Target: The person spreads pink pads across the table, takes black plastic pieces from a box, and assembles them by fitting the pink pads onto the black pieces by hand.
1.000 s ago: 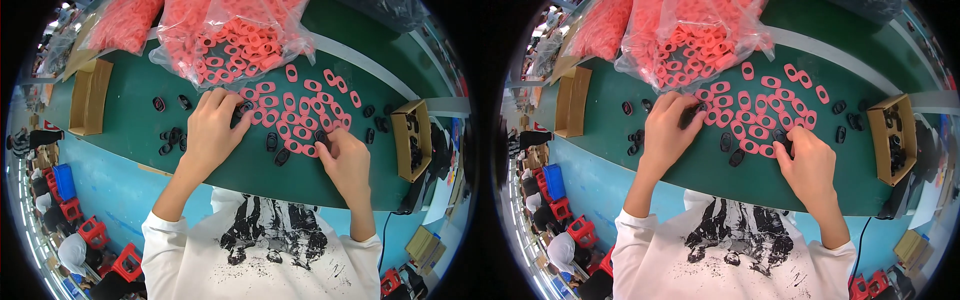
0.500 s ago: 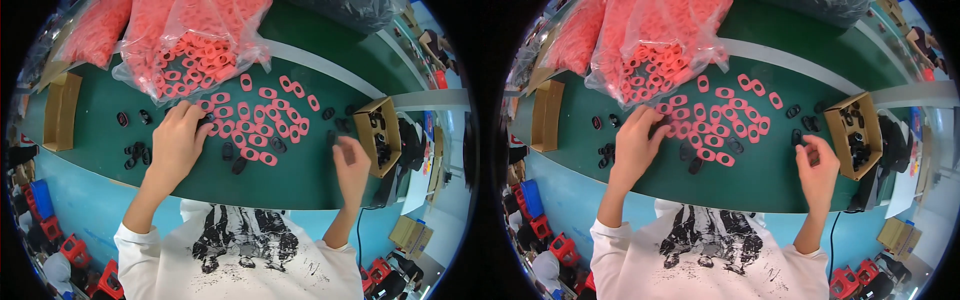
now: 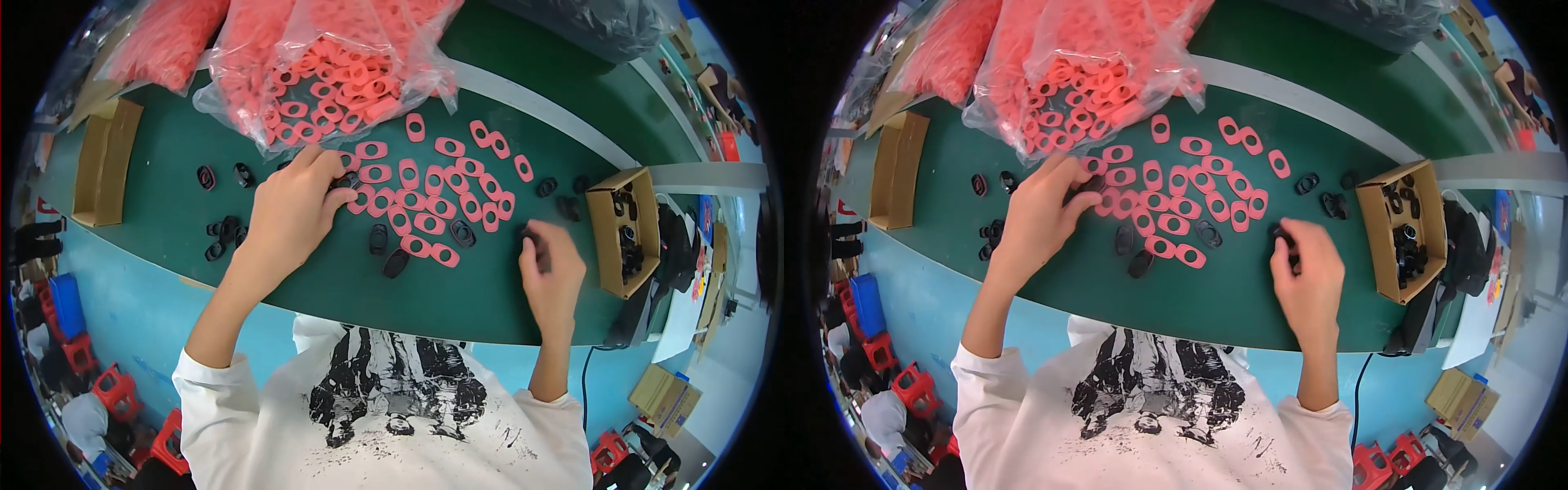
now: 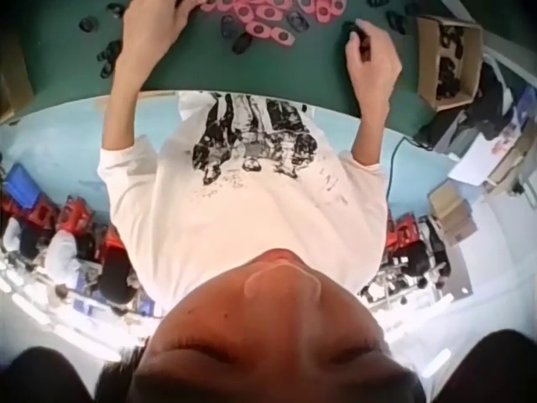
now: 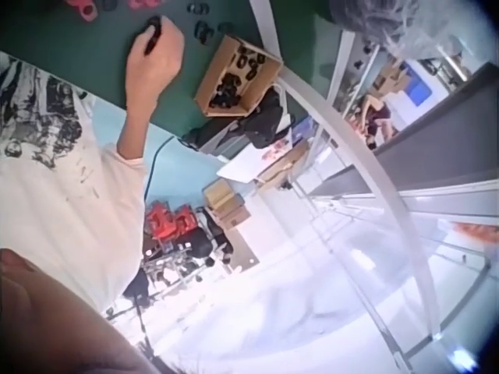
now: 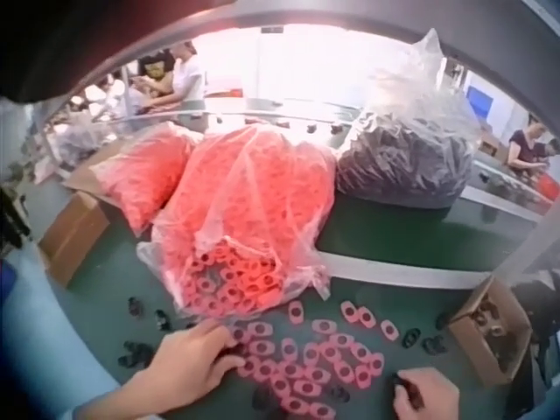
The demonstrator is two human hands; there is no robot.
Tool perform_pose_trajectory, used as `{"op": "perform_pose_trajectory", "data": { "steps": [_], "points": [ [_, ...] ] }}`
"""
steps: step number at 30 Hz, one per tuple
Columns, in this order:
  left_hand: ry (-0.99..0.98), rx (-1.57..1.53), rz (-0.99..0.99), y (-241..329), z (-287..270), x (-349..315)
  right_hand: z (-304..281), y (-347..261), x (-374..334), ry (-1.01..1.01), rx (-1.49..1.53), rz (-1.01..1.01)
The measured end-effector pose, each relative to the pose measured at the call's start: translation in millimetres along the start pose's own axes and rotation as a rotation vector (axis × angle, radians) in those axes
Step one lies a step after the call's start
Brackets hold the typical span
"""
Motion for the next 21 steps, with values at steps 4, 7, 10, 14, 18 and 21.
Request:
{"op": "perform_pose_trajectory", "data": {
  "steps": [4,7,10,14,18,21],
  "points": [
    [0.014,0.021,0.005,2,3,-4,15,-11,-20,-0.035,0.006,-0.28],
    [0.052,0.012,0.057,2,3,-12,13,-11,-13,-0.014,0.011,-0.253],
    [0.076,0.075,0.053,5,5,-16,13,-11,-12,-0.035,-0.016,-0.274],
    [0.05,0.079,0.156,5,1,-15,-1,-16,-20,-0.051,-0.098,0.07],
    [0.035,0.132,0.213,9,1,-20,9,-21,-22,-0.038,-0.244,0.045],
    [0.051,0.153,0.25,8,1,-22,10,-19,-19,-0.069,-0.185,0.026]
  ]
}}
Point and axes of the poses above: each hand's wrist, its own x-axis towards the middle knuckle, its own z-axis out of the palm, y = z × x, the point moved 3 cm from there along x, towards the middle knuckle, and after that the axes turned 9 degrees about z, right-handed, at the moved point
